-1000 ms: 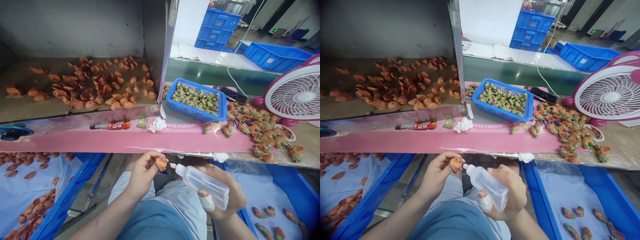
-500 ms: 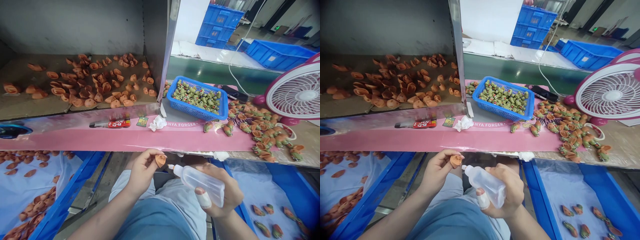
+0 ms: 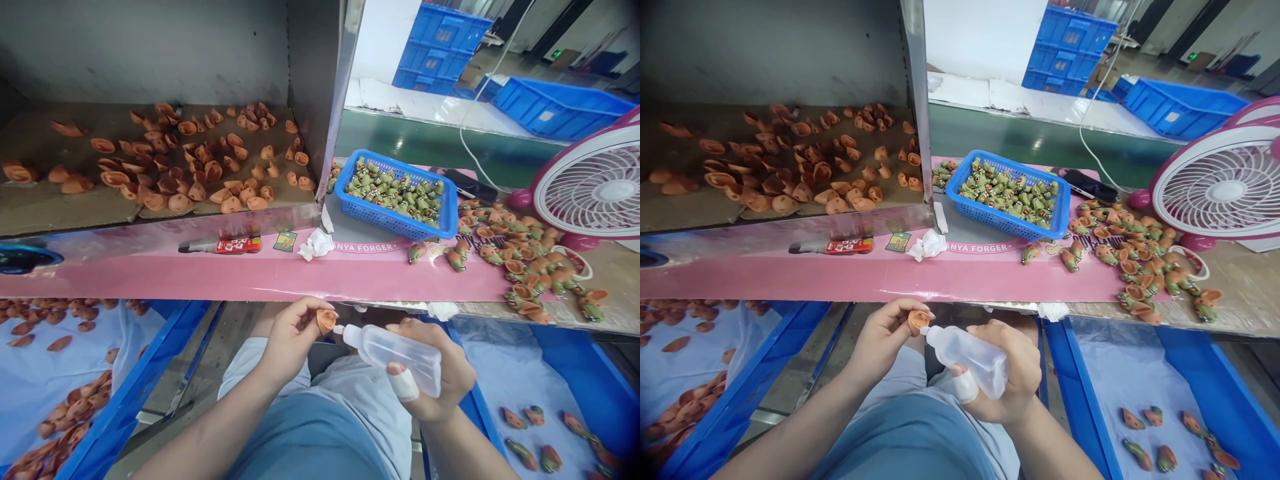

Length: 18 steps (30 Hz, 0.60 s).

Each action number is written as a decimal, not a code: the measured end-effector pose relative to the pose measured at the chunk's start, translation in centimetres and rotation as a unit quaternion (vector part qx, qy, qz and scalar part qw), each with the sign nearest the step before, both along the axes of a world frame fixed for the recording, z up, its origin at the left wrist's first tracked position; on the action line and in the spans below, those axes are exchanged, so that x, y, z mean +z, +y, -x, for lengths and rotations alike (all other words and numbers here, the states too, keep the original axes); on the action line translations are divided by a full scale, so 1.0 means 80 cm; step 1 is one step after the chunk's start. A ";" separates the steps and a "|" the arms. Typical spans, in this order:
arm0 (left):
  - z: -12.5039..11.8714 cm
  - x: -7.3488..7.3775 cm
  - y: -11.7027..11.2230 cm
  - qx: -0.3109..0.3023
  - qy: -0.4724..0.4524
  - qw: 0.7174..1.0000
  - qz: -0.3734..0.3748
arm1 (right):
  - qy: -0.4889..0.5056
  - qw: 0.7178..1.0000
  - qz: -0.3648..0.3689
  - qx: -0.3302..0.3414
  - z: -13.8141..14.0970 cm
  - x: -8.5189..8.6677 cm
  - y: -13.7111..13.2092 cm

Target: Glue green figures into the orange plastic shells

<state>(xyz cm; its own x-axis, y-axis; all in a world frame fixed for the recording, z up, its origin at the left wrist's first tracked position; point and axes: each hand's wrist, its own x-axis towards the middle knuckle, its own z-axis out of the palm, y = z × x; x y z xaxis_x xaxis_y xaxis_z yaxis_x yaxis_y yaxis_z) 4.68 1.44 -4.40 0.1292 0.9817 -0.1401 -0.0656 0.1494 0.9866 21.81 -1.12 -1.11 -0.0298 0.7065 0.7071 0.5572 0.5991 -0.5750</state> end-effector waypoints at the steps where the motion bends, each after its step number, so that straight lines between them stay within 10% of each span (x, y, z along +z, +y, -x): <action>1: 0.000 0.000 0.000 -0.003 -0.002 1.000 0.002 | 0.002 1.000 0.001 0.000 0.000 0.000 0.000; 18: 0.000 -0.005 -0.001 -0.016 -0.007 1.000 0.002 | 0.023 1.000 0.006 -0.018 -0.003 -0.009 0.006</action>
<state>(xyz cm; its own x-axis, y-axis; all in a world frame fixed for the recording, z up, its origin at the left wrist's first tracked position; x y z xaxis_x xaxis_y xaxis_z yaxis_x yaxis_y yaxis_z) 4.71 1.37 -4.80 0.1628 0.9763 -0.1428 -0.0748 0.1565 0.9848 22.04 -0.62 -1.79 0.0285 0.7145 0.6990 0.5506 0.5725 -0.6076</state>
